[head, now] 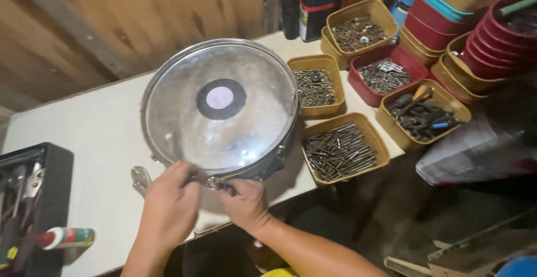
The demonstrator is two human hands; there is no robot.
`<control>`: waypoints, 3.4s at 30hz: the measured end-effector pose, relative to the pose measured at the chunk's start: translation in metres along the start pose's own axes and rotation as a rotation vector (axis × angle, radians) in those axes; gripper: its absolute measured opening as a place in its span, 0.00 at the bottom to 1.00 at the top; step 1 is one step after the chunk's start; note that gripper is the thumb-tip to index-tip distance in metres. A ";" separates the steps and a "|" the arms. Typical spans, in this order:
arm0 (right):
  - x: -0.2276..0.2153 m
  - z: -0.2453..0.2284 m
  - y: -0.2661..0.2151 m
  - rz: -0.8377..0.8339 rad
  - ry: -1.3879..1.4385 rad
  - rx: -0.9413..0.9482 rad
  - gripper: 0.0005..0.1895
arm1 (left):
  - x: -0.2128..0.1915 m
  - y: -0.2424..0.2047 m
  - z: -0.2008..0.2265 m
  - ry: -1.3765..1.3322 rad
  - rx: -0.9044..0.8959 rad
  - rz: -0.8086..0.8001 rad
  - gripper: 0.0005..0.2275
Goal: The person sorts through a container of metal screws on a white table, picking them up and arranging them. The person also briefly handles a metal pot and a pair of pliers on the table.
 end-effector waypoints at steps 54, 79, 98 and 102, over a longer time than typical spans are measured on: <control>-0.026 -0.048 0.067 -0.490 -0.337 -0.619 0.03 | 0.110 -0.034 -0.054 -0.282 -0.293 0.752 0.04; -0.099 -0.042 0.061 -0.366 0.271 0.365 0.09 | 0.152 -0.073 -0.099 -0.150 -0.012 0.278 0.07; -0.194 0.122 0.066 -0.326 -0.267 0.765 0.23 | 0.195 -0.070 -0.025 -0.333 -0.392 0.132 0.04; -0.200 0.186 0.112 -0.564 -0.937 0.266 0.16 | 0.181 -0.065 -0.020 -0.230 -0.598 -0.006 0.04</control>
Point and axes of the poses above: each hand's wrist, its own y-axis towards the middle knuckle, its own x-axis out of the palm, z = x × y, the point moved 2 cm from there along y, towards the middle knuckle, and after that the axes turned 7 degrees about z, right-handed, at the moved point
